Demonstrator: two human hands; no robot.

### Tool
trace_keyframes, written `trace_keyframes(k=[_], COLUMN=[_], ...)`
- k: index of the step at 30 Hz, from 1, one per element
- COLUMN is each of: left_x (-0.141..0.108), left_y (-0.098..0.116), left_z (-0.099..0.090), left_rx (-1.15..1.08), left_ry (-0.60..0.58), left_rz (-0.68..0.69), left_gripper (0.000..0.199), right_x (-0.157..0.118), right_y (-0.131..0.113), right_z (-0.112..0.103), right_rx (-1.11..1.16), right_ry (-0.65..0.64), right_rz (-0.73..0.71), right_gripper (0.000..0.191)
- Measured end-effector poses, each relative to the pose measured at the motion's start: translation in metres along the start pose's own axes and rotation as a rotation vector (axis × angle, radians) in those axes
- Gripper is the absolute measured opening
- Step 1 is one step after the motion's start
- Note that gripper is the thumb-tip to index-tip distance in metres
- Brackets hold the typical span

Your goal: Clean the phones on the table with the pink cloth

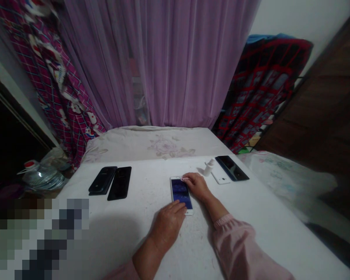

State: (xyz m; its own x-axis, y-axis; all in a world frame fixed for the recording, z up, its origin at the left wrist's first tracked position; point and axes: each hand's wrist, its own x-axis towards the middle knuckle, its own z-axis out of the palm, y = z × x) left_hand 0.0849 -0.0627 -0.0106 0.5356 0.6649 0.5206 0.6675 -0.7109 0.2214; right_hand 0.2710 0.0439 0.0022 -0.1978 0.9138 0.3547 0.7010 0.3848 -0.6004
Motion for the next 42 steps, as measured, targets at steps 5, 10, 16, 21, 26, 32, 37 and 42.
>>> trace_keyframes(k=[5,10,16,21,26,32,37,42], left_x=[0.001,0.001,0.001,0.0,0.0,0.001,0.002,0.0], left_y=[0.001,0.001,0.0,0.0,0.0,0.0,0.001,0.0], left_z=[-0.001,-0.001,-0.001,0.001,0.002,-0.001,-0.002,0.0], left_rx=[-0.008,0.011,0.023,-0.003,-0.007,-0.001,0.004,-0.007], left_ry=[0.016,0.024,0.013,0.016,0.009,0.002,0.007,-0.007], left_rz=[-0.008,0.003,0.008,0.01,0.0,0.008,0.005,-0.002], left_gripper=[0.022,0.022,0.022,0.021,0.022,0.022,0.023,0.024], right_x=[-0.027,-0.036,-0.01,0.011,0.006,-0.024,-0.033,-0.011], right_y=[-0.001,-0.002,0.001,0.002,0.001,-0.005,-0.007,-0.007], right_z=[-0.007,-0.01,0.002,0.009,0.006,-0.003,-0.004,0.007], right_rx=[0.102,0.064,-0.01,-0.054,0.0,0.136,0.102,0.02], right_ry=[-0.031,-0.063,0.04,0.07,0.059,-0.049,-0.086,-0.03], right_rz=[-0.132,-0.149,0.004,0.064,0.024,-0.107,-0.098,0.029], right_gripper=[0.019,0.02,0.017,0.016,0.014,0.019,0.019,0.017])
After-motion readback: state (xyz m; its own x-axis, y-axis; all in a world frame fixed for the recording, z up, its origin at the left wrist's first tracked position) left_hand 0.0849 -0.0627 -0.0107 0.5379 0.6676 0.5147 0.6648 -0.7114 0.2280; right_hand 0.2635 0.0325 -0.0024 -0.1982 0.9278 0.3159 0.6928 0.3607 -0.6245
